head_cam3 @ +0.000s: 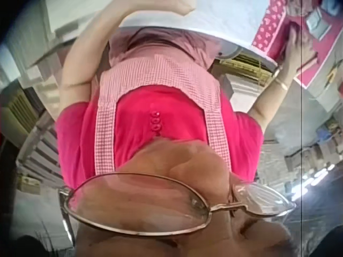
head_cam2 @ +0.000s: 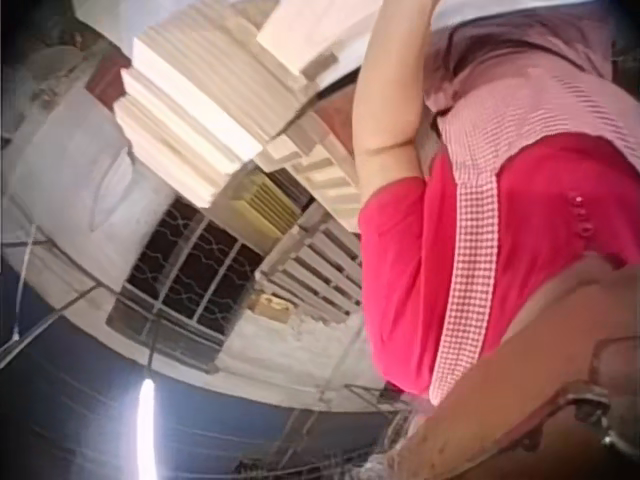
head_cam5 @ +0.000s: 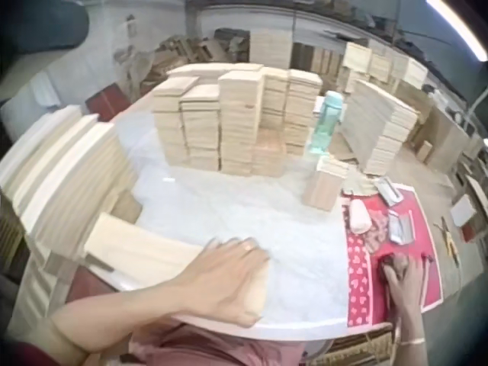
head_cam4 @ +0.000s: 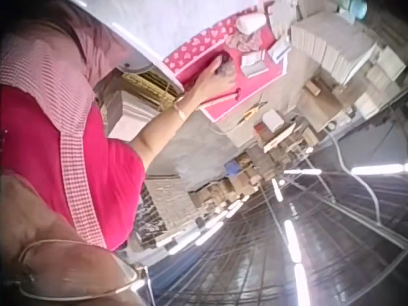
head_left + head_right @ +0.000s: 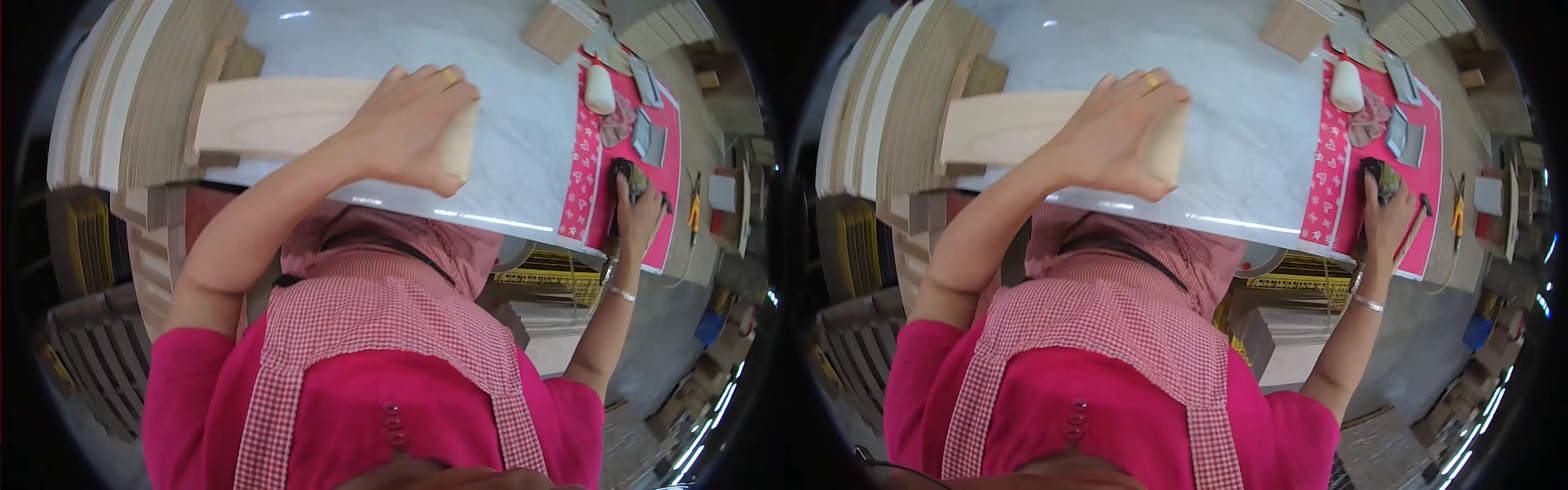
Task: Assemble small wooden pieces into box structures using wood glue and a pneumatic stapler.
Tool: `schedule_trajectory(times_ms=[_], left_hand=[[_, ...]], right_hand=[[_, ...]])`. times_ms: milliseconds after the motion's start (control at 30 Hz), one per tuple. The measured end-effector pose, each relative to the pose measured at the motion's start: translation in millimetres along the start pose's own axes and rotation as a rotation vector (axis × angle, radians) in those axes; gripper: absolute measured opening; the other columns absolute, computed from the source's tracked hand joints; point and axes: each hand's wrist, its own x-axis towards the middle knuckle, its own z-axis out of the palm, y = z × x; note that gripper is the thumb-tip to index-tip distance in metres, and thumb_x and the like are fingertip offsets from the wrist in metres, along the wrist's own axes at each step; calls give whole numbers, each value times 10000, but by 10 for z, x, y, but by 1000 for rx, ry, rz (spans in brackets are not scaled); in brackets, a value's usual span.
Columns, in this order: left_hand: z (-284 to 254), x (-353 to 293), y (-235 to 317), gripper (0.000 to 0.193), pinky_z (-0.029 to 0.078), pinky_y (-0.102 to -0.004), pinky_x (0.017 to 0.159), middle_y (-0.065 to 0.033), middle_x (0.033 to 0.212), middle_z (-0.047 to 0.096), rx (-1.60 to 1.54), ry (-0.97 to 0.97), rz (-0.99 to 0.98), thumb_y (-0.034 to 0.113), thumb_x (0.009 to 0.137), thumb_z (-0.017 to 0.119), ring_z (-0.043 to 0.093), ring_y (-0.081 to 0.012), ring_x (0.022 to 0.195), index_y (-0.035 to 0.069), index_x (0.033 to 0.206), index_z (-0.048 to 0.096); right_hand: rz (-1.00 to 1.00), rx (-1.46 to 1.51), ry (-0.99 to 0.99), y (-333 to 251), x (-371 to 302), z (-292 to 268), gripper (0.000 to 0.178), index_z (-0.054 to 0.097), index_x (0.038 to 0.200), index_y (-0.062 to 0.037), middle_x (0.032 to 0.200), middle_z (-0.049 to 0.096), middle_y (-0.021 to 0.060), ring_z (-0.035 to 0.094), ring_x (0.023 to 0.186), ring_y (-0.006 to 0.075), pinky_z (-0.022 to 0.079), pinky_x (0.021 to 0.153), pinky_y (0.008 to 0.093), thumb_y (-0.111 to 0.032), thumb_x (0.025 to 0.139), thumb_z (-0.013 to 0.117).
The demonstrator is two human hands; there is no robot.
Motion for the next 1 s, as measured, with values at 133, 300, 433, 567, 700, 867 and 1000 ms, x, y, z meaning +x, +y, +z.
schedule_trajectory(times_ms=[133,300,433,567,700,867,1000], left_hand=[[8,26,-1,776,404,-410,896,-118,1154,565,-1,-25,1,365,536,792,552,-293,1090,44,1205,565],[30,4,-7,758,407,-407,886,-117,1152,576,25,-31,27,371,555,794,558,-274,1086,39,1201,580],[64,-17,-25,767,412,-404,892,-128,1143,590,51,-29,20,393,556,812,565,-272,1087,26,1192,587],[82,-14,-47,784,417,-402,906,-135,1119,612,111,-36,39,424,552,846,571,-274,1094,16,1173,595],[68,-1,-32,782,419,-399,918,-134,1091,629,170,-58,86,445,554,870,572,-277,1104,15,1151,604],[107,-9,-43,756,418,-398,921,-128,1072,639,162,-34,70,443,566,880,568,-276,1107,19,1134,618],[105,-27,-34,751,418,-395,925,-125,1074,642,150,-13,72,439,566,883,568,-273,1108,24,1136,626]], right_hand=[[42,133,-148,448,-449,215,645,516,1275,66,1180,600,339,608,1048,451,482,912,489,-382,859,723],[123,-31,-247,674,-196,287,466,585,1150,73,986,667,300,674,856,398,529,809,458,-282,868,693],[321,123,-519,328,118,-343,285,639,971,59,717,673,173,671,612,300,547,658,393,-199,855,677],[185,377,-539,-767,-54,-1242,195,658,872,45,555,600,52,576,453,166,503,526,320,-145,844,691],[-159,562,-466,-1281,-149,-1575,215,666,935,34,713,666,53,588,554,112,488,514,304,-109,809,765],[-251,464,-678,-1595,-147,-1922,405,620,1181,36,1113,707,105,653,1008,163,533,868,310,-45,826,798],[-386,404,-711,-1721,-135,-1983,431,616,1204,42,1123,711,111,661,999,180,534,872,320,-69,832,803]])
